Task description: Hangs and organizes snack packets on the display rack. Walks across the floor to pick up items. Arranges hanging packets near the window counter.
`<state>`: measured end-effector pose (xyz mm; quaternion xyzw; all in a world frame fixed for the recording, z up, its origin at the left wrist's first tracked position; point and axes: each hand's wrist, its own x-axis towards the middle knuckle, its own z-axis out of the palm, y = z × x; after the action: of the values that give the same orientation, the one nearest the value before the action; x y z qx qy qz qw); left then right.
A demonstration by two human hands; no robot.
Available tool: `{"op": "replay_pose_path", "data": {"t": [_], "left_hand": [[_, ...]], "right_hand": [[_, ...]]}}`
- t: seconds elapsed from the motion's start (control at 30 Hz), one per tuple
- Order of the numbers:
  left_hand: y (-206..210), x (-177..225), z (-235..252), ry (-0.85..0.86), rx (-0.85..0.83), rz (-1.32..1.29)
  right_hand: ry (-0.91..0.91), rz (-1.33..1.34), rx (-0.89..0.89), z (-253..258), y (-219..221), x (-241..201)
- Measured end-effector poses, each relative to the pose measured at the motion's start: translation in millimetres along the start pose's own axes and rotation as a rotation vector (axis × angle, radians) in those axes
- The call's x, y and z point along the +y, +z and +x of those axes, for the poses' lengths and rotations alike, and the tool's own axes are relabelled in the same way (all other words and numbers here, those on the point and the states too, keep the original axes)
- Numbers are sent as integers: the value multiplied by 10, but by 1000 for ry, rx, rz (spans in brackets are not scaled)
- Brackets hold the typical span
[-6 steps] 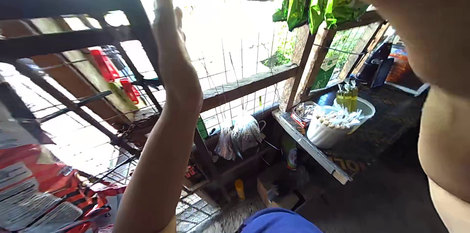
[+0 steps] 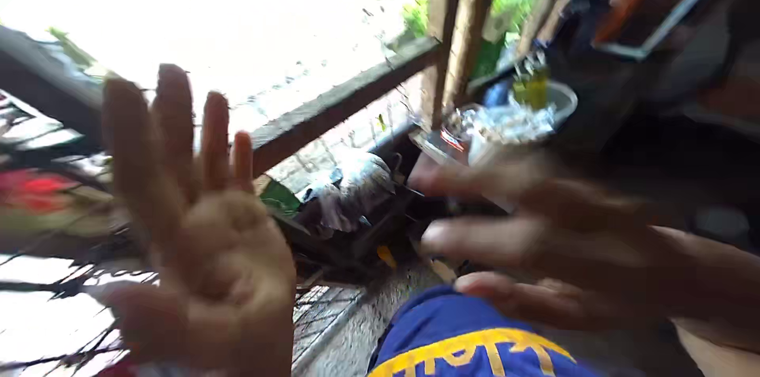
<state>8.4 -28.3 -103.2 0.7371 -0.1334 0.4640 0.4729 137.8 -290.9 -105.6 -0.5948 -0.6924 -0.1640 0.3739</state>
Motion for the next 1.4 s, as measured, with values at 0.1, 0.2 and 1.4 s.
{"op": "replay_pose_path", "data": {"t": [0.1, 0.2, 1.4], "left_hand": [[156, -169, -614, -180, -119, -89], [352, -425, -1026, -414, -426, -202], [4935, 319, -2464, -844, -1781, -392]], "right_hand": [[147, 265, -220, -898, 628, 226], [633, 329, -241, -1819, 1144, 271], [2560, 812, 375, -7247, 1417, -2475]]}}
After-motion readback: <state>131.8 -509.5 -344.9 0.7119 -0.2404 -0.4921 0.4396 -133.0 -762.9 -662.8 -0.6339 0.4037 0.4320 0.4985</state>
